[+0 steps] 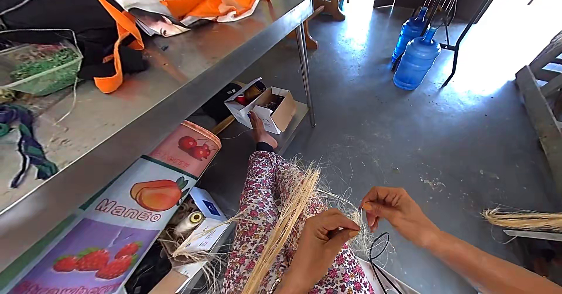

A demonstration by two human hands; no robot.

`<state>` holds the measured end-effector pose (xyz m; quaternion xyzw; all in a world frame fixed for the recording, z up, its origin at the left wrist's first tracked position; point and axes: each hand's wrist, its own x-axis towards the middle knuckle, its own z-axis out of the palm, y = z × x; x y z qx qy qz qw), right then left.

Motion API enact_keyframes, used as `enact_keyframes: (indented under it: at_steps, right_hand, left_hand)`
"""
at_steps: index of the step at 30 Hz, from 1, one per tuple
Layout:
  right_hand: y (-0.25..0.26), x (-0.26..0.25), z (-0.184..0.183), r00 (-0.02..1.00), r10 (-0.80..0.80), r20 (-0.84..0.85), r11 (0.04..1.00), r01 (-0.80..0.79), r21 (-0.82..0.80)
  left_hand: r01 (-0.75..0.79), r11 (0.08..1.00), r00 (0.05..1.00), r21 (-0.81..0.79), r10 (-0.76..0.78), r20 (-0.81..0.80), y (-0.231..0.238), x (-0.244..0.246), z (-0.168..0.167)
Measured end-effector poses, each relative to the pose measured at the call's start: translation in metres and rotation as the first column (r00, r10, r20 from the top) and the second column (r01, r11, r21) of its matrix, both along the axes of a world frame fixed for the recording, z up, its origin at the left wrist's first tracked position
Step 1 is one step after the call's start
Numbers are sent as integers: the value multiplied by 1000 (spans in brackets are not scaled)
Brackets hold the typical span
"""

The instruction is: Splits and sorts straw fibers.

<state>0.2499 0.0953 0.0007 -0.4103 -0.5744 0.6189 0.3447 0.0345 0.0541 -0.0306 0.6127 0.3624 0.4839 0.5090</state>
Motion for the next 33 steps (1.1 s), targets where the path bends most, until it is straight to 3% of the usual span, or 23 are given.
enact_keyframes:
  at_steps: [3,7,13,16,25,29,33]
  right_hand:
    - [-3,-2,1,995,69,-68,972,-83,-220]
    - [-3,-3,2,992,106,-61,958,-118,-260]
    - [-4,-5,6,990,125,-65,926,-140,-349]
    - [-3,-5,7,991,118,-68,919,-135,-370]
    - [0,-4,4,990,111,-87,904,-137,-406]
    - [2,-3,-4,983,182,-28,938,-182,-294]
    - [-8,-14,-15,990,126,-61,972,-136,-194]
  left_hand:
    - [-70,995,996,71,74,-52,0,7,-4]
    - [-169,986,986,10,169,3,-3,13,-2]
    - [-212,963,975,166,221,-37,-1,16,-8]
    - [-223,962,973,154,230,-22,-1,17,-9]
    - [-229,973,970,-28,230,78,1,22,-10]
    - [-220,940,945,-261,272,183,2,26,-4]
    - [-164,893,914,-420,297,275,0,37,1]
